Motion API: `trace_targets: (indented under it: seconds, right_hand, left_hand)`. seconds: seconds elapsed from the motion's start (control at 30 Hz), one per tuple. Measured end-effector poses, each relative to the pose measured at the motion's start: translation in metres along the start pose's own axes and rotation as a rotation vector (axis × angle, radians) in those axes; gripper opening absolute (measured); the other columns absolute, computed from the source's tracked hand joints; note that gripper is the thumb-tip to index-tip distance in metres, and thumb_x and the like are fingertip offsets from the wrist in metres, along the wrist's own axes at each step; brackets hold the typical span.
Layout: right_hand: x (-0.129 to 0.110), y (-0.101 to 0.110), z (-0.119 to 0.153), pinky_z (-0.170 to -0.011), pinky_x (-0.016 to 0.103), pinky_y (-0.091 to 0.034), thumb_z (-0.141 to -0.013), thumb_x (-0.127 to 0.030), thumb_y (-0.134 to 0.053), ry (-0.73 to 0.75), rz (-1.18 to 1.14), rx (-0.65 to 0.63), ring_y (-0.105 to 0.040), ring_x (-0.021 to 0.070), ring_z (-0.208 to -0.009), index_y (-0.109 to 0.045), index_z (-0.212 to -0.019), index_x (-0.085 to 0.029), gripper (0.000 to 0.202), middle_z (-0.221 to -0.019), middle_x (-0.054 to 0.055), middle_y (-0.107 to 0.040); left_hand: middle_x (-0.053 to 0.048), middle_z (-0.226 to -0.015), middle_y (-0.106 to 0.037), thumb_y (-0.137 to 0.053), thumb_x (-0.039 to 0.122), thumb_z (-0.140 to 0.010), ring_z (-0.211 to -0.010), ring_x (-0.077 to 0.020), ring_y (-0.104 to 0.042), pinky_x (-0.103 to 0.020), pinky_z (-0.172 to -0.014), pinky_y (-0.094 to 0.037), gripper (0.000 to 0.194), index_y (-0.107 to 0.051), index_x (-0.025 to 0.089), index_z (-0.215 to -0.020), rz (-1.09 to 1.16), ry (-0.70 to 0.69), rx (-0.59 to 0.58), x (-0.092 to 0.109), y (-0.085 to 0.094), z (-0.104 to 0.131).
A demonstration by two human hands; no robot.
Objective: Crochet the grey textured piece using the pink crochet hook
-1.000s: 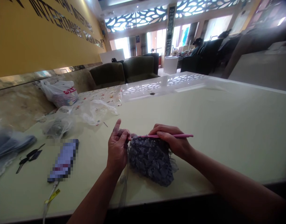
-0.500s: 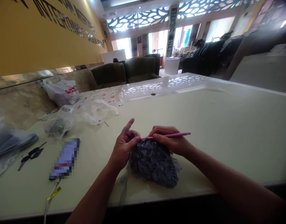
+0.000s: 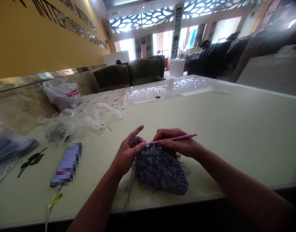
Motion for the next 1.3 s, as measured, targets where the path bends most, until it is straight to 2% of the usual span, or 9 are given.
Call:
trace_targets:
  seconds: [0.17, 0.3, 0.53, 0.67, 0.83, 0.9, 1.0, 1.13, 1.3]
  right_hand:
    - [-0.005, 0.002, 0.001, -0.059, 0.023, -0.039, -0.091, -0.022, -0.058, 0.027, 0.060, 0.060, -0.053, 0.0106, -0.068, -0.069, -0.087, -0.015, 0.013, -0.077, 0.002, -0.062]
    - [-0.024, -0.001, 0.006, -0.065, 0.025, -0.044, -0.091, -0.016, -0.054, 0.233, 0.230, 0.119, -0.058, 0.0124, -0.073, -0.067, -0.089, -0.017, 0.013, -0.083, 0.003, -0.064]
    - [-0.027, -0.007, 0.012, -0.067, 0.026, -0.044, -0.096, -0.019, -0.052, 0.332, 0.405, 0.196, -0.056, 0.0132, -0.074, -0.064, -0.099, -0.017, 0.012, -0.086, 0.004, -0.060]
    - [-0.028, -0.007, 0.013, -0.066, 0.025, -0.045, -0.097, -0.020, -0.054, 0.351, 0.397, 0.228, -0.057, 0.0124, -0.073, -0.064, -0.100, -0.017, 0.011, -0.085, 0.004, -0.061]
    - [-0.032, -0.003, 0.014, -0.066, 0.024, -0.045, -0.097, -0.020, -0.055, 0.358, 0.366, 0.256, -0.059, 0.0115, -0.072, -0.065, -0.097, -0.018, 0.011, -0.083, 0.003, -0.062]
    - [-0.033, -0.005, 0.015, -0.066, 0.024, -0.045, -0.097, -0.019, -0.054, 0.370, 0.370, 0.251, -0.058, 0.0114, -0.072, -0.065, -0.098, -0.017, 0.011, -0.083, 0.003, -0.061]
    - [-0.033, -0.013, 0.016, -0.064, 0.024, -0.045, -0.097, -0.018, -0.054, 0.398, 0.400, 0.220, -0.057, 0.0114, -0.071, -0.064, -0.101, -0.017, 0.011, -0.084, 0.003, -0.061]
    - [-0.034, -0.019, 0.018, -0.064, 0.024, -0.046, -0.097, -0.019, -0.053, 0.426, 0.437, 0.201, -0.057, 0.0121, -0.071, -0.063, -0.102, -0.017, 0.012, -0.084, 0.004, -0.061]
    - [-0.031, -0.020, 0.016, -0.064, 0.026, -0.045, -0.098, -0.022, -0.052, 0.412, 0.472, 0.175, -0.056, 0.0129, -0.071, -0.063, -0.101, -0.016, 0.013, -0.083, 0.005, -0.060]
  left_hand:
    - [0.003, -0.086, -0.059, -0.078, 0.025, -0.079, -0.074, -0.0086, -0.054, -0.023, -0.072, -0.042, 0.059, -0.059, 0.028, -0.134, -0.005, -0.060, 0.096, 0.002, 0.003, 0.001]
    - [0.003, -0.085, -0.059, -0.075, 0.027, -0.081, -0.074, -0.0089, -0.055, -0.023, -0.074, -0.044, 0.051, -0.060, 0.026, -0.130, -0.062, -0.148, 0.190, 0.008, 0.006, 0.005]
    - [0.003, -0.086, -0.060, -0.071, 0.028, -0.085, -0.077, -0.0098, -0.055, -0.022, -0.076, -0.045, 0.038, -0.063, 0.025, -0.122, -0.140, -0.251, 0.232, 0.019, 0.007, 0.009]
    - [-0.002, -0.097, -0.065, -0.062, 0.027, -0.091, -0.077, -0.0100, -0.058, -0.025, -0.079, -0.047, 0.053, -0.048, 0.026, -0.142, -0.075, -0.189, 0.211, 0.017, 0.014, 0.005]
    - [-0.007, -0.123, -0.064, -0.063, 0.011, -0.081, -0.081, -0.0118, -0.065, -0.029, -0.083, -0.050, 0.079, -0.034, 0.031, -0.151, -0.088, -0.190, 0.178, 0.021, 0.018, 0.001]
    - [-0.005, -0.115, -0.066, -0.066, 0.016, -0.083, -0.074, -0.0094, -0.063, -0.026, -0.078, -0.050, 0.081, -0.029, 0.031, -0.154, -0.132, -0.171, 0.248, 0.018, 0.023, 0.001]
    - [0.000, -0.094, -0.068, -0.070, 0.034, -0.086, -0.059, -0.0062, -0.053, -0.022, -0.065, -0.046, 0.088, -0.018, 0.030, -0.158, -0.132, -0.121, 0.304, 0.013, 0.022, 0.004]
    - [-0.003, -0.084, -0.069, -0.055, 0.061, -0.090, -0.063, -0.0122, -0.058, -0.026, -0.065, -0.046, 0.082, -0.026, 0.022, -0.156, 0.103, -0.041, 0.245, 0.007, 0.014, 0.005]
    - [-0.005, -0.081, -0.069, -0.042, 0.069, -0.091, -0.068, -0.0170, -0.061, -0.032, -0.071, -0.048, 0.080, -0.034, 0.019, -0.153, 0.285, 0.035, 0.135, 0.006, 0.005, 0.005]
Point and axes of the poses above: each hand's wrist, its own z-axis away from the middle knuckle, its own y-axis out of the back of the hand, x = y × z, the point moved 10 cm from there along -z, towards the middle knuckle
